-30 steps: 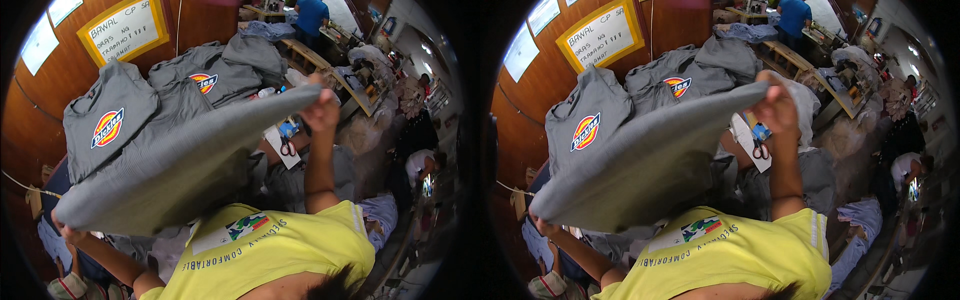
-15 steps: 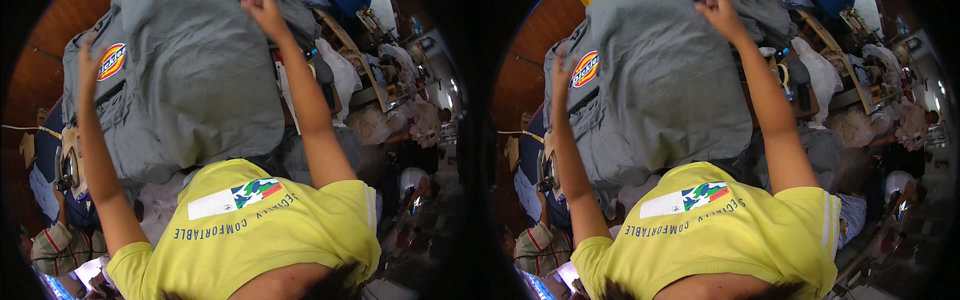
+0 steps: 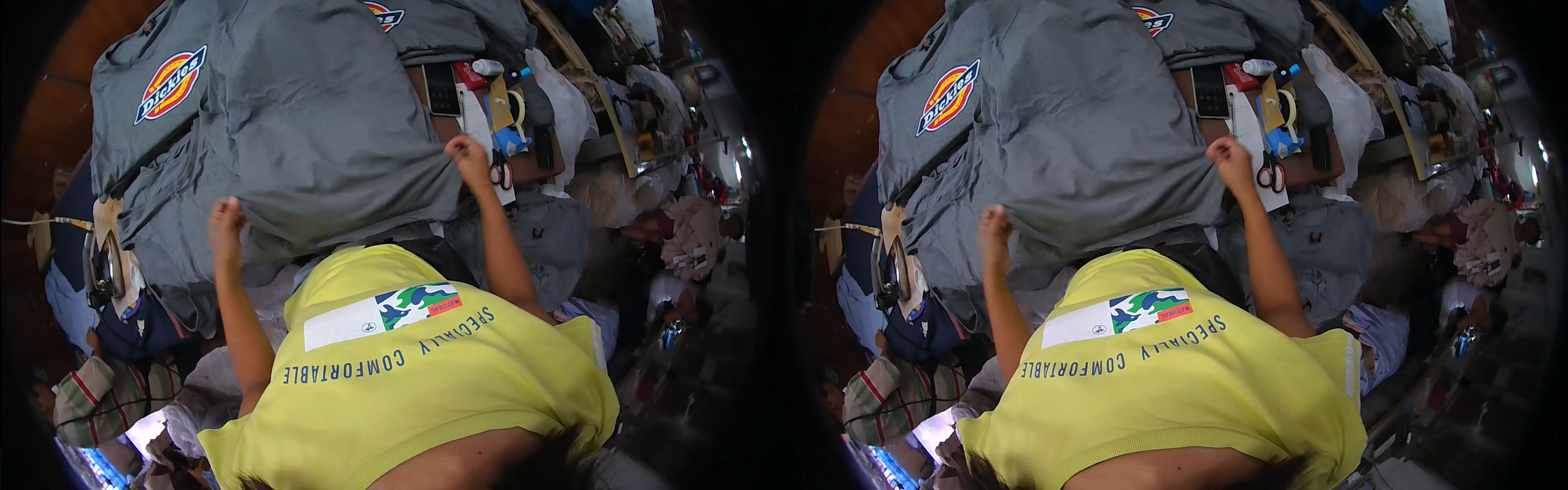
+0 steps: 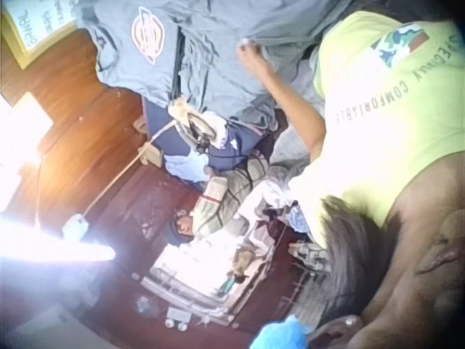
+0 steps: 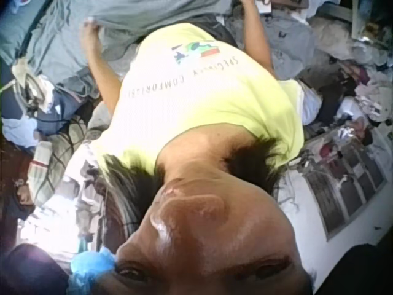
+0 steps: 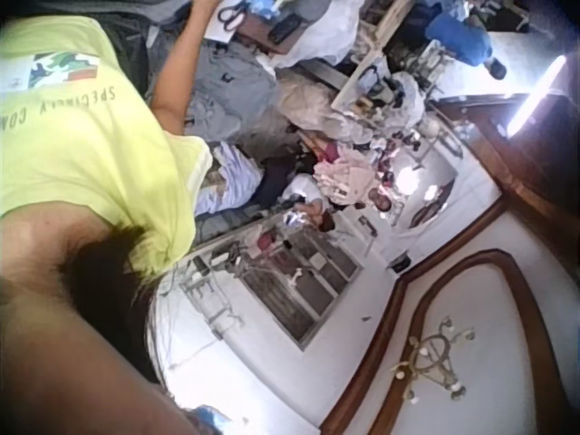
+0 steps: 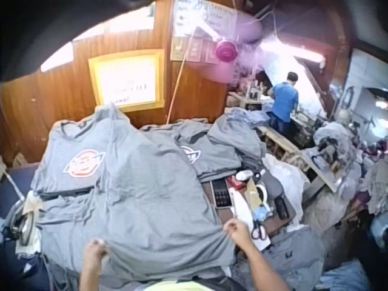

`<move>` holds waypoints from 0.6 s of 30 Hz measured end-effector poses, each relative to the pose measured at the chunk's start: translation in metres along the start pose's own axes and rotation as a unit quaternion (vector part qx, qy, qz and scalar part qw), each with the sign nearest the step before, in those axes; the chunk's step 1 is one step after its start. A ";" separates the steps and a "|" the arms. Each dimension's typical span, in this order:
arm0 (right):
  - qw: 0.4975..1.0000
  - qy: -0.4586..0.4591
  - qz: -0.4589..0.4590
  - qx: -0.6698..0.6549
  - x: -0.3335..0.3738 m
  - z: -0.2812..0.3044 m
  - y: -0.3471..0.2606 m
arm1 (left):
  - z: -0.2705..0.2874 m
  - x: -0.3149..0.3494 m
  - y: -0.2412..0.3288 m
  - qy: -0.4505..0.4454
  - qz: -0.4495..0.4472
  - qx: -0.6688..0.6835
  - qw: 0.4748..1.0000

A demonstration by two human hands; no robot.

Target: The person trims loose threads from t-shirts using scissors and folds the shirts before stacking them on a table.

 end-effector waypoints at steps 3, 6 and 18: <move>0.972 0.195 0.056 0.120 -0.020 0.019 -0.023 | -0.044 0.001 0.085 0.006 -0.078 0.224 0.971; 0.962 0.191 0.138 0.137 -0.014 -0.002 -0.064 | -0.042 -0.029 0.056 0.011 -0.072 0.002 0.997; 0.932 -0.259 0.211 0.138 0.029 -0.212 -0.131 | -0.097 -0.042 -0.036 -0.128 0.010 0.001 0.992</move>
Point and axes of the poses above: each hand's wrist, its own x-axis away from the middle knuckle, its own z-axis out of the back of the hand, y = z × x, the point moved 4 cm from there along -x, towards the middle knuckle, and after that the axes turned 2 degrees about -y, right-handed, at the moved point
